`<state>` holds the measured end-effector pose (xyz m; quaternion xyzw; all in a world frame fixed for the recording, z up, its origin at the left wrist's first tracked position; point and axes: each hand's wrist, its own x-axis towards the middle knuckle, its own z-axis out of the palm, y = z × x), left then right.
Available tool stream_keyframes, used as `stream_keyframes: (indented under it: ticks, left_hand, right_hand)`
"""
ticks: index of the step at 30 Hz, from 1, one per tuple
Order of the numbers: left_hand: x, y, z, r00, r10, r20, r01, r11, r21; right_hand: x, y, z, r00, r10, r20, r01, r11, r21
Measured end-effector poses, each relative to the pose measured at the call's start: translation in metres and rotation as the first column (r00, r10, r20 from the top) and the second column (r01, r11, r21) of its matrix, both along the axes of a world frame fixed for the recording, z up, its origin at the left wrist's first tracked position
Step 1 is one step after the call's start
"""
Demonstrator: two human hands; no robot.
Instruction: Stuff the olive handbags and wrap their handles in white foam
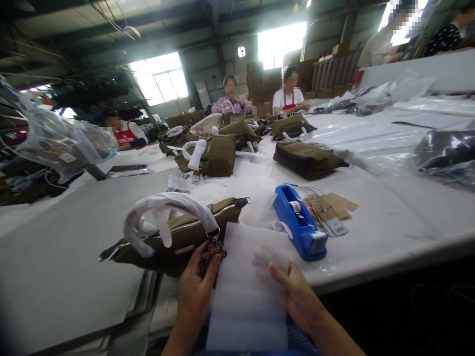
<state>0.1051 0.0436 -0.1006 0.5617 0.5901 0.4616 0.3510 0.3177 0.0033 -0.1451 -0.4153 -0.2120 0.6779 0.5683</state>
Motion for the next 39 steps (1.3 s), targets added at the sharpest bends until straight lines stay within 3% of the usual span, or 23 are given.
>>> stream_keyframes:
  ticks: [4, 8, 12, 16, 22, 27, 32, 39]
  left_hand:
    - [-0.004, -0.005, 0.012, 0.999, -0.021, -0.046, 0.02, 1.0, -0.018]
    - [-0.008, -0.016, 0.032, 0.993, -0.007, -0.115, 0.013, 0.998, 0.053]
    - [-0.004, -0.021, 0.042, 0.994, -0.09, 0.06, 0.093, 0.995, -0.047]
    - [-0.001, -0.02, 0.041, 0.957, -0.121, 0.266, 0.166, 0.974, -0.155]
    - [-0.001, -0.02, 0.036, 0.948, -0.091, 0.305, 0.144, 0.977, -0.156]
    - [0.007, -0.027, 0.027, 0.932, -0.093, 0.349, 0.167, 0.968, -0.189]
    - [0.01, -0.03, 0.017, 0.922, -0.075, 0.379, 0.178, 0.953, -0.245]
    - [0.006, -0.022, 0.0, 0.943, -0.045, 0.33, 0.126, 0.965, -0.228]
  right_hand:
    - [0.009, 0.01, 0.002, 0.972, 0.006, 0.235, 0.003, 0.999, -0.038]
    - [0.027, 0.016, 0.001, 0.869, 0.058, 0.491, -0.074, 0.997, 0.013]
    - [0.018, 0.015, 0.002, 0.807, 0.123, 0.578, -0.211, 0.974, 0.088]
    - [0.003, 0.017, 0.005, 0.836, 0.211, 0.507, -0.342, 0.923, 0.179]
    - [0.003, 0.024, 0.005, 0.779, 0.388, 0.493, -0.509, 0.85, 0.136]
    - [-0.013, 0.038, 0.015, 0.823, 0.403, 0.399, -0.489, 0.861, 0.139]
    - [-0.036, 0.048, 0.026, 0.854, 0.492, 0.169, -0.517, 0.838, 0.175]
    - [-0.038, 0.041, 0.016, 0.918, 0.391, -0.067, -0.383, 0.917, 0.114]
